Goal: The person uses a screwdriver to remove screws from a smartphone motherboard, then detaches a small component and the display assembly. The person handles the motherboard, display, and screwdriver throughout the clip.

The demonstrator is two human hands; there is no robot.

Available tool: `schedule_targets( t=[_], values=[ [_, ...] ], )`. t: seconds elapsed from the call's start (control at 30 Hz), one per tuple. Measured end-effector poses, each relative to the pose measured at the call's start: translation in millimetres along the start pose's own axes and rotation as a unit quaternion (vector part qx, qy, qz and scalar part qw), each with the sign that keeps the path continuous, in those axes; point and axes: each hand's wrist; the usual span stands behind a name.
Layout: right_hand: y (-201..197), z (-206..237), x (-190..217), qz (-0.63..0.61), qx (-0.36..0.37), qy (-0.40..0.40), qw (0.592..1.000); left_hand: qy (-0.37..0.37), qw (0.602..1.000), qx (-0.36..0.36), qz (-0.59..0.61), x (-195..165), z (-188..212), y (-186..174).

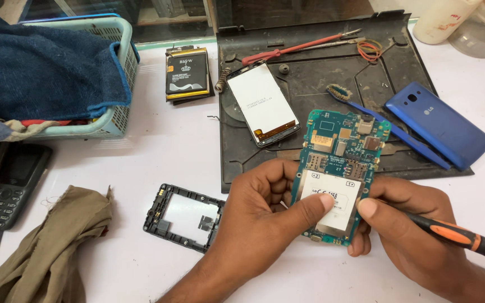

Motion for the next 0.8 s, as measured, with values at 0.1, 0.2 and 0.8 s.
schedule_targets(
  t=[0.1,0.2,0.8],
  values=[
    [1.6,4.1,2.9,0.013,0.024,-0.034,0.999,-0.044,0.997,0.022,0.060,-1.5,-1.4,0.7],
    [2.0,9.0,6.7,0.041,0.045,-0.031,0.998,-0.079,0.993,0.043,0.078,-2.5,-2.7,-1.7],
    [18.1,9.0,22.4,0.091,0.044,-0.002,0.995,-0.126,0.976,0.107,0.139,-2.6,-5.0,-1.6]
  ],
)
Point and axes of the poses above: each hand's wrist, its own z-axis away from the middle knuckle, its own y-axis out of the palm, x = y × z, and after that the axes turned 12 degrees about -y, right-handed
